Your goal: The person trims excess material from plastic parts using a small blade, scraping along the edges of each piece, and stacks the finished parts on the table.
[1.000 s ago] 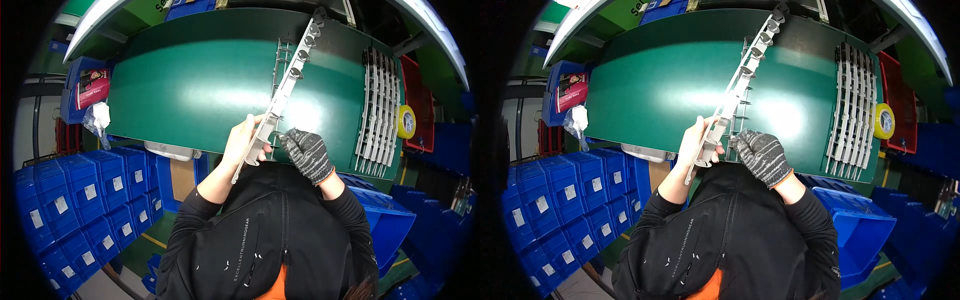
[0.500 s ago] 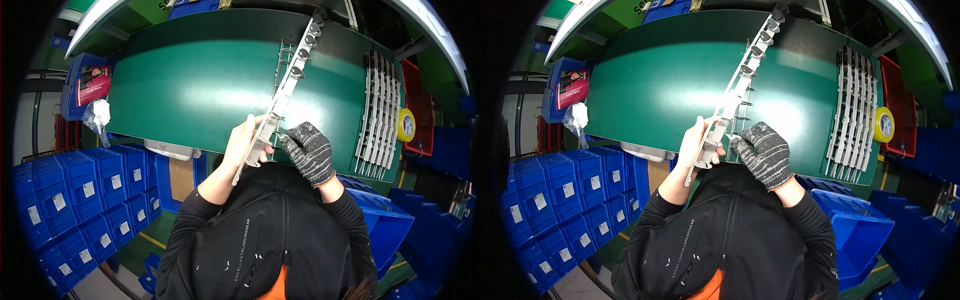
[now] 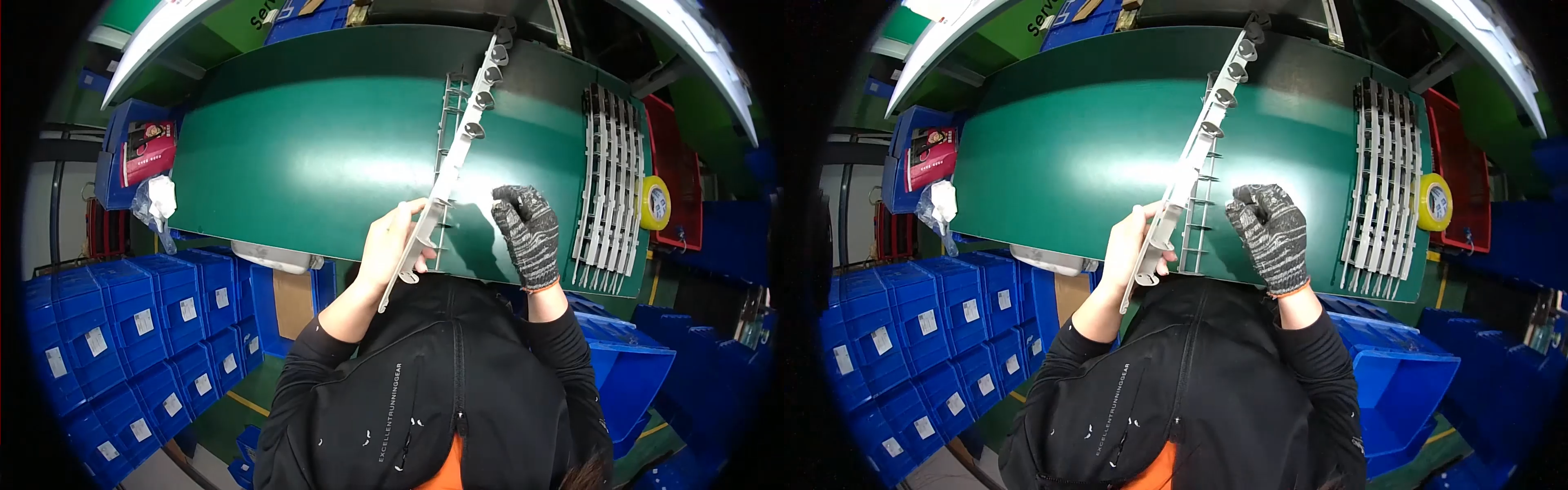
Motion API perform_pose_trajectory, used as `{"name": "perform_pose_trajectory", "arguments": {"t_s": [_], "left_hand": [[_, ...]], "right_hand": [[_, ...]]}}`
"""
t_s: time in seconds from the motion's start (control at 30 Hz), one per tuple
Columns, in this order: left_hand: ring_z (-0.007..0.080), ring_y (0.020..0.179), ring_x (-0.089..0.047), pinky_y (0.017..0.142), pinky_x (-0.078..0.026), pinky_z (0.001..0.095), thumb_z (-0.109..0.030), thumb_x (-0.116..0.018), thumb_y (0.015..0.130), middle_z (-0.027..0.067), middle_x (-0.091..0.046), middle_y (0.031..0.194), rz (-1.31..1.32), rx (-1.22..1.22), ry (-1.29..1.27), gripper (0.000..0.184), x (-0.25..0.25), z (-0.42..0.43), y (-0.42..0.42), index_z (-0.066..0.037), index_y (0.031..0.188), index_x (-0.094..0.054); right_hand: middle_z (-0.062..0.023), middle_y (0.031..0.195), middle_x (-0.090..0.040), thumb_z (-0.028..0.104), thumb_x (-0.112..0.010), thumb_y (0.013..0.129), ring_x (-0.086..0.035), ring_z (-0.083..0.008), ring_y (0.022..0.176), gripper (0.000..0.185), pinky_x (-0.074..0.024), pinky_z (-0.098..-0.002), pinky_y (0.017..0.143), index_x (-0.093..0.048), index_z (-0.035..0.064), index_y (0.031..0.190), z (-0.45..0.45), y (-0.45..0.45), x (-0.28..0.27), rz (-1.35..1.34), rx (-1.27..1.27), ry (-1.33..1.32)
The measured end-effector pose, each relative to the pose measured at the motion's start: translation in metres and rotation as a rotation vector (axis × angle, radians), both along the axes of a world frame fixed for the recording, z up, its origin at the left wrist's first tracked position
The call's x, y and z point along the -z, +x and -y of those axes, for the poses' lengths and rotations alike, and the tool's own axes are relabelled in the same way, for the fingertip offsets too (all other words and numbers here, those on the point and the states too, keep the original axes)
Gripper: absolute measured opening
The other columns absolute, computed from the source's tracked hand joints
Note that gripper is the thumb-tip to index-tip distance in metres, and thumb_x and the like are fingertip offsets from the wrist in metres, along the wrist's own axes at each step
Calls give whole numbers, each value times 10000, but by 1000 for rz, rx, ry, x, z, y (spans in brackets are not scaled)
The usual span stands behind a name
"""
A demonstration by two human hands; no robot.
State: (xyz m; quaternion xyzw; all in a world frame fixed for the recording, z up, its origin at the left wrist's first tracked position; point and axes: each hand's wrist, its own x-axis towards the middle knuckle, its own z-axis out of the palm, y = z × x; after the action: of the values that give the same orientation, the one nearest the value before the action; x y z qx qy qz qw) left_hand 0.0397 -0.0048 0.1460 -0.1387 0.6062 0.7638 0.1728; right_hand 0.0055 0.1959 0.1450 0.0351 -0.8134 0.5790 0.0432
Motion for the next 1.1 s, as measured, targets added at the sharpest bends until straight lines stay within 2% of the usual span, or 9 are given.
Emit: {"name": "perform_pose_trajectory", "arguments": {"t_s": [0.03,0.2,0.33,0.43,0.47,0.67,0.73,0.87,1.1], "left_hand": [[106,429,-525,406,-430,202,-405,-333,934,95,-583,612,-29,16,-64,484,-2,0,1,-20,1174,-501],[69,452,-508,422,-405,193,-352,-379,930,38,-569,617,-223,-2,-277,422,6,-8,6,-20,1135,-540],[73,553,-556,545,-441,219,-217,-472,899,39,-580,608,-318,29,-425,298,13,-7,9,-28,1109,-567],[178,635,-624,597,-470,269,-165,-523,854,120,-635,739,-519,71,-645,273,17,-9,11,-55,1098,-578],[178,635,-624,597,-470,269,-165,-523,854,120,-635,739,-521,70,-642,273,17,-10,11,-55,1098,-578],[207,671,-634,623,-476,274,-186,-538,850,140,-637,800,-579,31,-685,270,24,-7,13,-52,1081,-584],[201,677,-634,630,-477,272,-187,-537,853,139,-639,808,-504,32,-675,267,25,-5,15,-52,1078,-584],[184,701,-636,650,-479,270,-187,-525,862,134,-643,832,-392,5,-634,257,31,-4,13,-54,1074,-585],[221,735,-644,654,-484,283,-209,-527,862,138,-642,854,-507,-58,-740,262,47,3,14,-60,1068,-587]], "right_hand": [[-62,777,-590,113,-669,737,-535,-108,635,186,-451,-247,605,-619,29,895,-5,-7,0,-23,2,-15],[-83,740,-610,121,-684,728,-544,-107,628,196,-455,-247,609,-613,6,869,-16,-39,-15,-127,83,-115],[-108,645,-569,313,-710,703,-552,-225,587,309,-447,-319,572,-601,33,772,-14,-55,-36,-156,99,272],[-132,638,-555,484,-662,685,-546,-303,612,439,-426,-383,565,-560,57,690,-8,-62,-41,-114,81,529],[-133,641,-555,427,-648,723,-550,-303,619,384,-430,-382,575,-560,55,697,-5,-64,-44,-130,63,554],[-141,653,-569,193,-631,774,-542,-283,596,190,-426,-358,573,-603,8,739,-13,-76,-23,-294,93,182],[-88,591,-538,84,-616,774,-484,-154,537,103,-400,-291,536,-610,-18,760,-18,-75,-20,-138,198,-97],[15,555,-483,118,-610,815,-399,-56,513,168,-338,-223,485,-572,18,686,-14,-69,1,30,278,-255],[-69,553,-553,321,-608,801,-505,-135,482,325,-404,-282,504,-644,-1,783,7,-74,14,295,-1,-103]]}}
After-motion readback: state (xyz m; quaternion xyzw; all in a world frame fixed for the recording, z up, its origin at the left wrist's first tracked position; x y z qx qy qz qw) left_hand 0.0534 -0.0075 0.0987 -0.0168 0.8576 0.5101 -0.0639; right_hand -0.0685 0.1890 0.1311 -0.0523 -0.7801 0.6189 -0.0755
